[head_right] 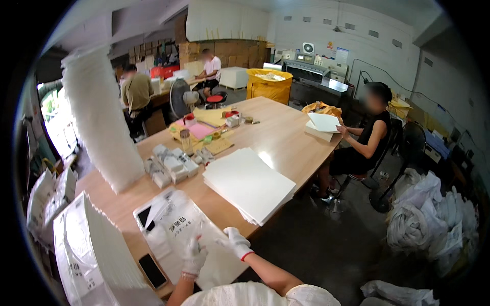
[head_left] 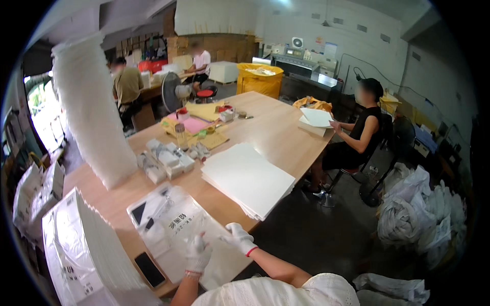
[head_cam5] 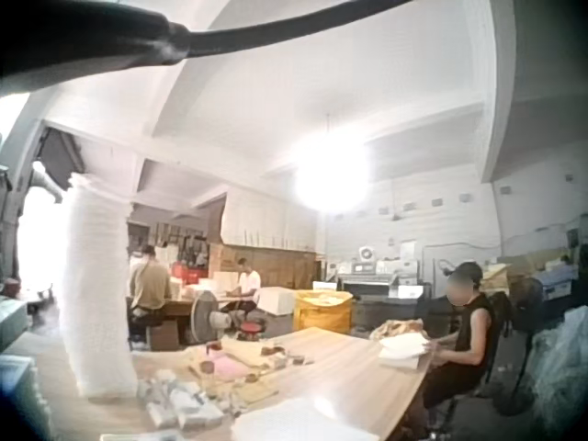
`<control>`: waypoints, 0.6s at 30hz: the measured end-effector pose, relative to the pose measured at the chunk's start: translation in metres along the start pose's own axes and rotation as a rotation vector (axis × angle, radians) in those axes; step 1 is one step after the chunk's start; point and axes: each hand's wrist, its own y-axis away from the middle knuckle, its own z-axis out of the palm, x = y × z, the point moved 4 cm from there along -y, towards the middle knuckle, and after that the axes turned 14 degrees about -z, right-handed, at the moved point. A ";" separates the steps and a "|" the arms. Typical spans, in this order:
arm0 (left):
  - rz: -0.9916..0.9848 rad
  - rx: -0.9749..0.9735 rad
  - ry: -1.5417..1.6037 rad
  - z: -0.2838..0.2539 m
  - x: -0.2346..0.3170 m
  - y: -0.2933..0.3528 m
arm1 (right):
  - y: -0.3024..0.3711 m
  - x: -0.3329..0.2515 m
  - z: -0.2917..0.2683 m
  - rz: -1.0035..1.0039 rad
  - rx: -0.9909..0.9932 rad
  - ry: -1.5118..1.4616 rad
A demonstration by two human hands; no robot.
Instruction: The person repeatedly picks up white paper sheets from a stack, places them into clear plastic packaging, and sets the packages on the table. The process is repeated continuously throughout the clip.
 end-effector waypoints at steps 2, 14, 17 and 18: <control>0.017 -0.097 -0.087 0.017 -0.052 0.021 | -0.015 0.028 0.027 -0.049 0.083 0.102; -0.732 0.273 0.110 -0.007 -0.257 0.035 | -0.034 0.050 0.038 -0.037 -0.538 0.061; -0.865 0.190 0.166 0.008 -0.254 0.110 | 0.033 0.057 0.037 -0.082 -0.834 0.018; -0.874 0.149 0.156 0.009 -0.246 0.138 | 0.057 0.038 0.008 -0.043 -0.807 -0.097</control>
